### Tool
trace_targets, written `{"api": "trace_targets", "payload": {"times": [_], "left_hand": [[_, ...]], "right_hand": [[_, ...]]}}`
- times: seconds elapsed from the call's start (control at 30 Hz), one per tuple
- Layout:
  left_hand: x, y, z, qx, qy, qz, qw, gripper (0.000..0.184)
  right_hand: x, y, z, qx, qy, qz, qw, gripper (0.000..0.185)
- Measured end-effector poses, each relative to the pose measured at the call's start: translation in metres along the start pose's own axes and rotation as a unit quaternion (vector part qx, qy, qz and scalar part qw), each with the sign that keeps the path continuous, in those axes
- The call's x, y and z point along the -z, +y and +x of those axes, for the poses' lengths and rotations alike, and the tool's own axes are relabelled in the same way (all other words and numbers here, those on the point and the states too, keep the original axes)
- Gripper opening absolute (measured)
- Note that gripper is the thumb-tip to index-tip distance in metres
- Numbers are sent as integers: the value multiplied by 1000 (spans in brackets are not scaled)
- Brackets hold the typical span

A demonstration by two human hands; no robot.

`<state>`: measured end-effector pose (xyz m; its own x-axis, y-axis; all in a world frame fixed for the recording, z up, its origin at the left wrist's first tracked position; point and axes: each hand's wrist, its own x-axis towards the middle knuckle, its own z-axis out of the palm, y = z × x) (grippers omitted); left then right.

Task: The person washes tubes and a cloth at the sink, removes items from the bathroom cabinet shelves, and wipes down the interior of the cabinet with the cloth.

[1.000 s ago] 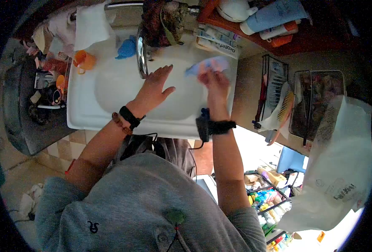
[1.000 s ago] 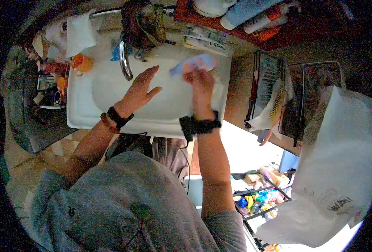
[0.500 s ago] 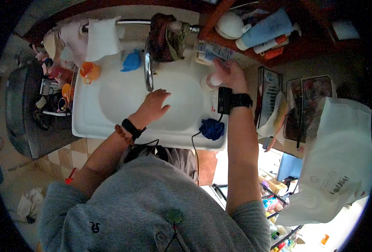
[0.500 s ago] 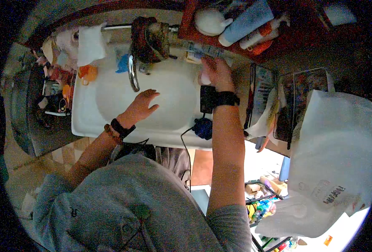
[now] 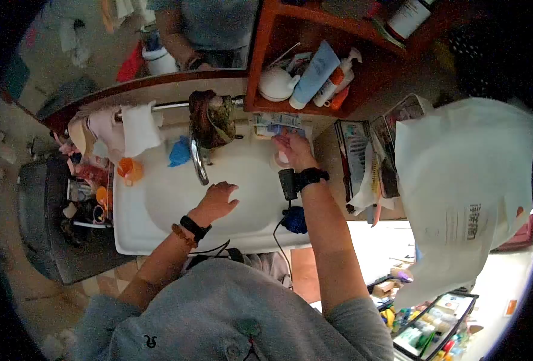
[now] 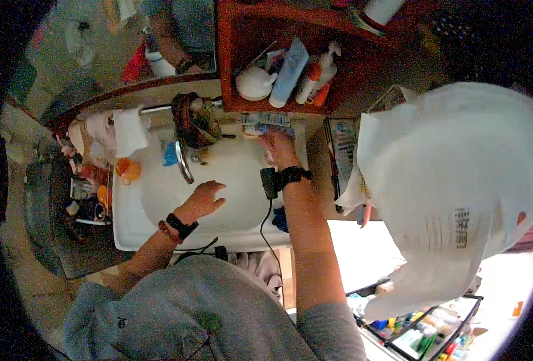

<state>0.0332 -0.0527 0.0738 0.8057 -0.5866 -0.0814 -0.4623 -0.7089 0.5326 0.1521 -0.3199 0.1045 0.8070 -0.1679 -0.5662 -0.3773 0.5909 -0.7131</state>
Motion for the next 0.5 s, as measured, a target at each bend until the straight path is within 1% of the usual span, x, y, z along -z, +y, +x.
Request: {"api": "trace_targets", "payload": {"times": [0.07, 0.13, 0.17, 0.23, 0.3, 0.33, 0.37, 0.4, 0.43, 0.47, 0.5], "left_hand": [[3, -2, -3, -18, 20, -20, 999, 41], [2, -6, -7, -22, 23, -26, 999, 41], [1, -9, -8, -19, 16, -21, 999, 41], [1, -10, -9, -12, 8, -20, 1000, 41], [1, -9, -8, -4, 3, -29, 1000, 40], [1, -7, -9, 2, 6, -21, 1000, 39], [1, -6, -9, 8, 8, -14, 1000, 38], [1, -5, -9, 15, 11, -8, 1000, 37], [6, -2, -5, 37, -34, -3, 999, 37], [12, -1, 1, 58, -82, 3, 995, 37], [15, 1, 2, 79, -129, 8, 989, 37]], "right_hand": [[9, -1, 2, 21, -32, -83, 996, 22], [7, -5, -8, 19, -35, -102, 994, 15], [6, -8, -13, 7, -23, -78, 997, 10], [-1, -16, -31, 6, -9, -66, 998, 11], [-1, -16, -49, 26, -5, -91, 996, 12], [10, -5, -45, 118, -18, -176, 977, 13], [28, 13, -37, 208, -30, -259, 943, 15], [41, 26, -36, 293, -40, -339, 893, 18], [39, 26, -59, 298, -20, -485, 822, 25], [37, 28, -86, 292, 1, -619, 729, 31], [38, 31, -110, 276, 21, -737, 617, 38]]}}
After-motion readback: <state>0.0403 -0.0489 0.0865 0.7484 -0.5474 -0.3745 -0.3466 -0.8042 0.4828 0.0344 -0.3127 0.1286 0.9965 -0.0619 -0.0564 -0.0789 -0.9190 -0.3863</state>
